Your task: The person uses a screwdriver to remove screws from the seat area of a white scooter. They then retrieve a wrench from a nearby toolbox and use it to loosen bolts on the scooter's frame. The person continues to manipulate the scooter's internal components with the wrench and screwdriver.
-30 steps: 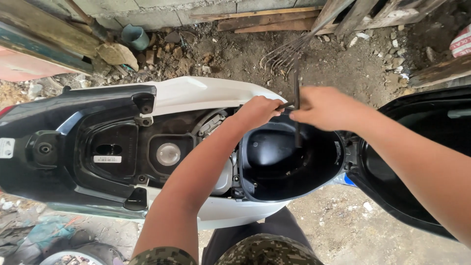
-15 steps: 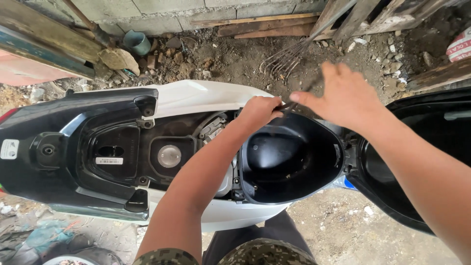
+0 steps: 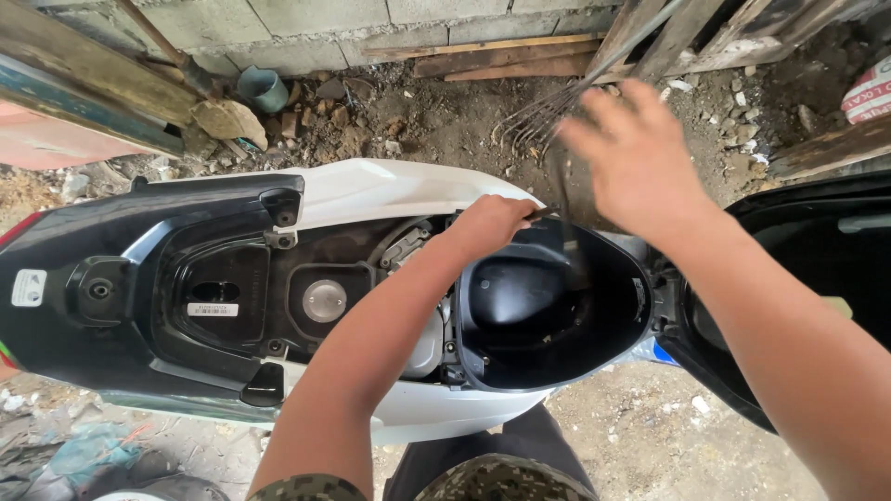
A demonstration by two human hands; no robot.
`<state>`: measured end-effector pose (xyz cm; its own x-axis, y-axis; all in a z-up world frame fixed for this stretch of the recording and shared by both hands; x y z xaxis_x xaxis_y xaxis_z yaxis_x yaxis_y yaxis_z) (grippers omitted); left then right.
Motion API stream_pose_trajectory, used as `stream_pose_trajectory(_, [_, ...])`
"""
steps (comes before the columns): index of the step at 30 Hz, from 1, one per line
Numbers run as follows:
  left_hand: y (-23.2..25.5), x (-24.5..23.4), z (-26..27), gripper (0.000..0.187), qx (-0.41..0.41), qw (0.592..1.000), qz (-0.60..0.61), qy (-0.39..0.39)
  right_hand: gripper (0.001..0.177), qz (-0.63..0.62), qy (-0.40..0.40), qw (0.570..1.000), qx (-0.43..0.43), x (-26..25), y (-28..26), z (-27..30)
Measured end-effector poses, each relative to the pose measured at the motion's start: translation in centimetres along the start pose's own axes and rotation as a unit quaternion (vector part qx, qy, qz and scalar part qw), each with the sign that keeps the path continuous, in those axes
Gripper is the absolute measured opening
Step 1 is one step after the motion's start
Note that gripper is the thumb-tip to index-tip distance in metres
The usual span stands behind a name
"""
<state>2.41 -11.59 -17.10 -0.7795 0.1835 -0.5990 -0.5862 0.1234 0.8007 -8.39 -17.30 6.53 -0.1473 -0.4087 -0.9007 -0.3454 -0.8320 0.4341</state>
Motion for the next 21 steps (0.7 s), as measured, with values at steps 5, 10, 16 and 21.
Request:
stream_pose_trajectory(5, [0.4, -0.4, -0.4, 0.033, 0.055, 0.987, -0.084, 0.124, 0.098, -0.320, -0.204, 0.902, 0.207, -4.2, 0.5, 1.2])
stream_pose_trajectory(10, [-0.2, -0.4, -0.5, 0.035, 0.064, 0.966, -0.108, 0.228, 0.126, -0.178, -0.267, 0.902, 0.290, -2.4, -3.4, 0.9])
stream_pose_trajectory(16, [2.5, -1.9, 0.8, 0.047, -0.054, 0.996, 0.069, -0.014, 0.065, -0.258, -0.181, 0.940, 0.129, 2.1, -4.4, -1.6])
stream_pose_trajectory(21, [0.9, -1.4, 0.1, 0.032, -0.002, 0.996, -0.024, 0.084, 0.066, -0.263, 0.063, 0.960, -0.067, -3.7, -4.8, 0.4])
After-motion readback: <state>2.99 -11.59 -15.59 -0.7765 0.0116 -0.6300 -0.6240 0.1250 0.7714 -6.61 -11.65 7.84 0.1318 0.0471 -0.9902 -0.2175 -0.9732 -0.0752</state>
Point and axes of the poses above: each hand's wrist, its own z-axis away from the middle knuckle, its own x-axis out of the palm, y = z × x, the point moved 7 cm from there along -z, towards the middle knuckle, and after that the axes turned 13 degrees about z, right-handed, at the moved point
